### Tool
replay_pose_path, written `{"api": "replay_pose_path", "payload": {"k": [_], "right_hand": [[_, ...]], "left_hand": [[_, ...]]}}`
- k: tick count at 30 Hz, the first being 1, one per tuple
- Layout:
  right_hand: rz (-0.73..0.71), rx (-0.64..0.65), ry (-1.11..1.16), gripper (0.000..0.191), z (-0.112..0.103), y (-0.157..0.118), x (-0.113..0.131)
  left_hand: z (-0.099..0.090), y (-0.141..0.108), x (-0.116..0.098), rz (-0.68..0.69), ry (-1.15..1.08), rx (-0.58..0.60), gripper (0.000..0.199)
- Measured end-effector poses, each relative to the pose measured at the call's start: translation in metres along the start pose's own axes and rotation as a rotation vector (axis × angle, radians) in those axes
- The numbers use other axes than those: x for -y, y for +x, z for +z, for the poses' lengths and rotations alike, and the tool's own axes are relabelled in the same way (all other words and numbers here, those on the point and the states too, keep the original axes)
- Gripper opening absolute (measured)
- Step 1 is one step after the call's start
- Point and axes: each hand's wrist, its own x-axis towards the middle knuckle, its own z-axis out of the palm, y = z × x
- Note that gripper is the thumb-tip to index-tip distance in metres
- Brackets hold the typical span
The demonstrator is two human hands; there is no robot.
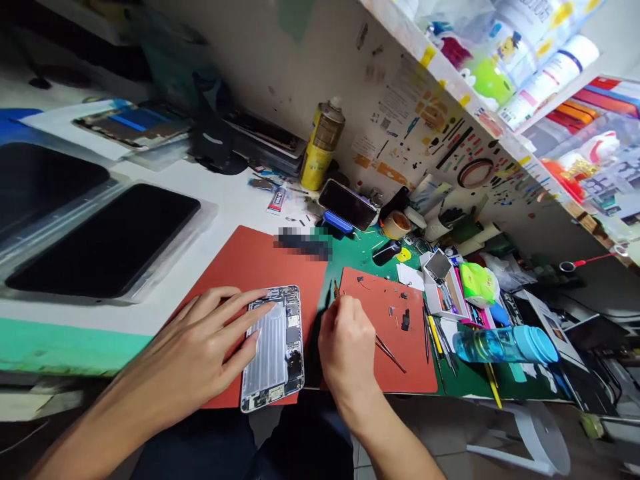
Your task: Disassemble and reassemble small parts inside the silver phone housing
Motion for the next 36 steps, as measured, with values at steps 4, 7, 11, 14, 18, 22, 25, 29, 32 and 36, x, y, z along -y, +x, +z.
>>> {"api": "replay_pose_path", "payload": {"k": [4,7,11,14,18,22,25,29,32,36], "right_hand": [[0.055,0.069,-0.062,0.023,0.011,-0.002,0.006],[0.092,0.133,-0.101,0.021,0.014,0.004,0.008],[0.099,0.23,-0.102,0.029,0.016,0.018,0.011],[0.064,0.285,-0.06,0.035,0.013,0.024,0.011],[0.065,0.286,-0.022,0.031,-0.002,0.013,0.0],[0.114,0.249,-0.022,0.025,-0.023,-0.012,-0.023],[0.136,0.187,0.043,0.036,-0.034,-0.029,-0.034],[0.18,0.164,0.068,0.029,-0.035,-0.042,-0.031],[0.206,0.18,-0.036,0.031,-0.029,-0.048,-0.024],[0.177,0.147,-0.102,0.032,-0.022,-0.054,-0.021]], "left_hand": [[0.003,0.0,0.005,0.022,-0.017,0.002,0.038],[0.005,0.0,0.009,0.051,-0.029,-0.016,0.038],[0.004,0.001,0.012,0.09,-0.059,-0.034,0.04],[0.002,0.001,0.013,0.084,-0.084,-0.046,0.04],[-0.002,-0.002,0.012,0.052,-0.111,-0.028,0.037],[-0.003,-0.003,0.012,0.013,-0.135,-0.03,0.037],[-0.003,-0.004,0.011,-0.002,-0.152,-0.043,0.036],[-0.004,-0.004,0.011,-0.016,-0.185,-0.034,0.037],[-0.005,-0.004,0.01,-0.013,-0.183,-0.022,0.037],[-0.005,-0.003,0.009,-0.007,-0.171,0.0,0.035]]}}
